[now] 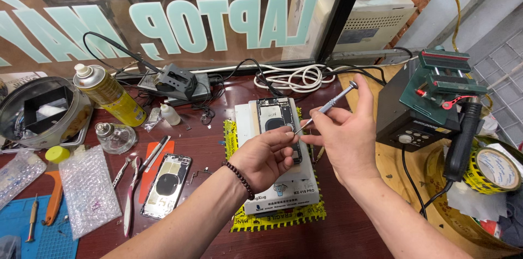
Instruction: The person disassembles a smartphone, removes a metal bracket, and uses pliers to trim a ribbon cable. They then reposition the bracket and use a screwdriver to secure components inside the phone chassis.
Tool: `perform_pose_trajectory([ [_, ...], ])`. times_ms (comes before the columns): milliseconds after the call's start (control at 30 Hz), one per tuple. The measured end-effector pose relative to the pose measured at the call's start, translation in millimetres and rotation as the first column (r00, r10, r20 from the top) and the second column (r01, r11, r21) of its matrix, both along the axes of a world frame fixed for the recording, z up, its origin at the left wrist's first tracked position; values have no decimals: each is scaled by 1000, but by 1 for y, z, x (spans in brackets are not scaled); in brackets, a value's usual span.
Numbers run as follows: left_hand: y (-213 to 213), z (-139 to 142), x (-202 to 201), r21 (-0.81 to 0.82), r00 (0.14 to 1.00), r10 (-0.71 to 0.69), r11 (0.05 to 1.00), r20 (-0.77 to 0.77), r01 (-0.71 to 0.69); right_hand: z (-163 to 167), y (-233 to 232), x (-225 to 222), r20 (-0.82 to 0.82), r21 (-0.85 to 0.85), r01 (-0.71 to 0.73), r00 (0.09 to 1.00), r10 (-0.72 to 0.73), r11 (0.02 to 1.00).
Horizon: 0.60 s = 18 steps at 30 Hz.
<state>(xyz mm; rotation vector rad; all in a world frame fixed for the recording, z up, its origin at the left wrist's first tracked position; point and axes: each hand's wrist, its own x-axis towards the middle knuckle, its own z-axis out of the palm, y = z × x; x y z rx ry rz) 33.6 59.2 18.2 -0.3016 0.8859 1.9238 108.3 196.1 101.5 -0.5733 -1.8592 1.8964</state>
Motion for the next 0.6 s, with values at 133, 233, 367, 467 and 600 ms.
perform_pose_trajectory([
  [133,1,4,-1,-12,999,19,1000,34,-19,-8,1,-4,-28,-130,36,999,-40,991],
  [233,0,4,-2,-16,998,28,999,57,-27,-13,2,-5,-38,-171,35,998,-43,985],
  [367,-2,2,-3,-8,997,49,999,61,-49,-16,1,-7,-32,-205,23,999,-30,978],
  [467,-4,1,-3,-17,996,60,998,61,-59,-15,0,-8,-39,-191,14,999,-22,981],
  [600,-6,-2,-5,-5,996,55,998,71,-55,-13,-3,-9,-30,-149,1,1000,-5,989],
])
